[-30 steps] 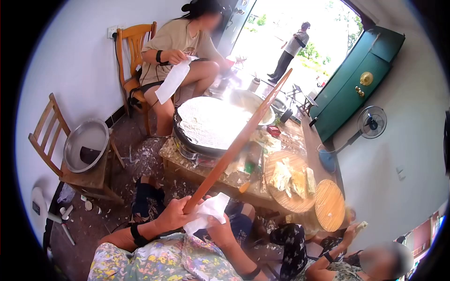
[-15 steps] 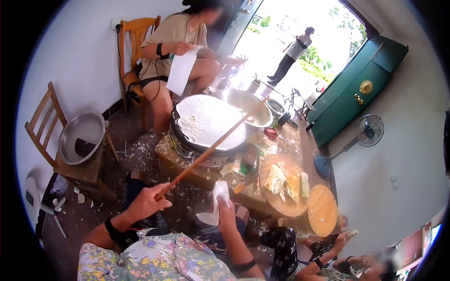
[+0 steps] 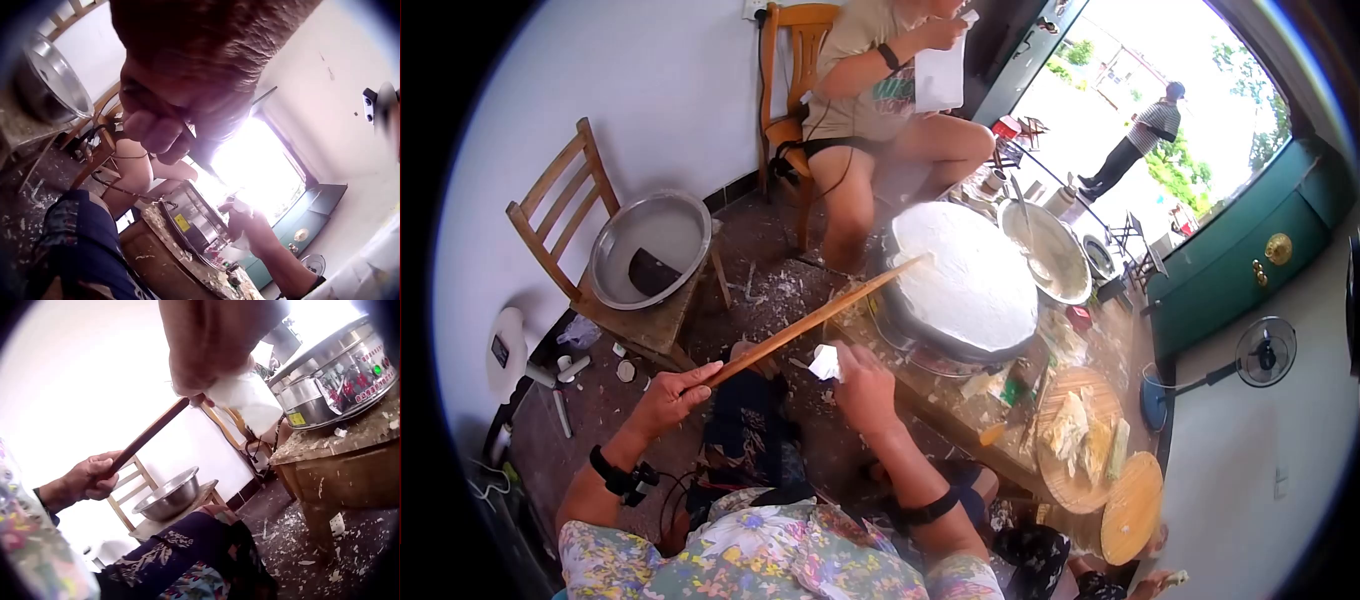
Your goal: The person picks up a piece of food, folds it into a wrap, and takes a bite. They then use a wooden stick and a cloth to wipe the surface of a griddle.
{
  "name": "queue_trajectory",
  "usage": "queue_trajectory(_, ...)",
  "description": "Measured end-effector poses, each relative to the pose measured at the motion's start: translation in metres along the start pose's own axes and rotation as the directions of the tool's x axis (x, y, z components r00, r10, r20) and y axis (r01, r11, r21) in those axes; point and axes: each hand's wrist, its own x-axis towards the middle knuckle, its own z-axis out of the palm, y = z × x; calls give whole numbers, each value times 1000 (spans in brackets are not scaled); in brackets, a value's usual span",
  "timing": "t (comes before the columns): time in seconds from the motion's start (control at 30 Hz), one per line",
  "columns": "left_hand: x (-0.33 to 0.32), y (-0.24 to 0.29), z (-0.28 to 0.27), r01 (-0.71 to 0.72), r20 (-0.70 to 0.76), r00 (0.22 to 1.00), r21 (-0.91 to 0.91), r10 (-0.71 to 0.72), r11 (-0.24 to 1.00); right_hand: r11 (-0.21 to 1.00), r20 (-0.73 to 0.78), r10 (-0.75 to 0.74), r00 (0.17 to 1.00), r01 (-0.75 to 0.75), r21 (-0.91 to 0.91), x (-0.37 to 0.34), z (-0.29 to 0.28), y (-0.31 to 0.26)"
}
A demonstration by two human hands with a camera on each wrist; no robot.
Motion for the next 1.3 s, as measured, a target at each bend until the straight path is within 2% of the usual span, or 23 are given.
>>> queue_trajectory(0.03, 5, -1, -3, 4, -15, 1000, 13, -4, 1000, 998, 8, -31, 999, 31, -53, 12, 3, 7)
queue_trajectory(0.1, 18, -2, -7, 9, -19, 1000, 31, -9, 999, 974, -140, -177, 974, 153, -166, 37, 6, 17)
queue_trajectory(0.2, 39, 3, -10, 103, 17, 995, -7, -103, 995, 940, -120, -217, 969, 174, -295, 61, 14, 30)
queue_trajectory(0.3, 53, -5, -12, -11, 20, 1000, 65, 10, 998, 950, -148, -190, 971, 144, -278, 71, 19, 37)
queue_trajectory(0.33, 56, -5, -13, 7, 41, 999, 69, -9, 998, 956, -129, -157, 979, 118, -269, 73, 19, 39)
queue_trajectory(0.5, 71, -2, -17, 92, 130, 987, 15, -94, 996, 930, -125, -184, 975, 132, -342, 80, 33, 58)
queue_trajectory(0.6, 82, 0, -24, 18, 183, 982, 137, -43, 990, 927, -154, -200, 968, 136, -350, 79, 41, 69)
queue_trajectory(0.7, 90, 22, -30, 144, 251, 948, 212, -196, 967, 937, -186, -179, 966, 110, -333, 69, 38, 68)
queue_trajectory(0.73, 92, 23, -32, 70, 269, 952, 278, -148, 958, 936, -191, -173, 966, 101, -337, 66, 35, 69)
queue_trajectory(0.93, 91, 41, -21, 23, 349, 919, 416, -183, 909, 939, -259, -145, 955, 49, -341, 34, 25, 76)
queue_trajectory(1.07, 81, 41, 0, -166, 363, 931, 381, 17, 910, 951, -309, -108, 945, 7, -309, 5, 10, 77)
queue_trajectory(1.2, 74, 57, 18, -117, 405, 912, 416, -68, 902, 953, -362, -82, 929, -33, -300, -20, -5, 82)
queue_trajectory(1.3, 65, 57, 31, -101, 390, 916, 444, -91, 891, 954, -345, -56, 937, -52, -296, -32, -15, 80)
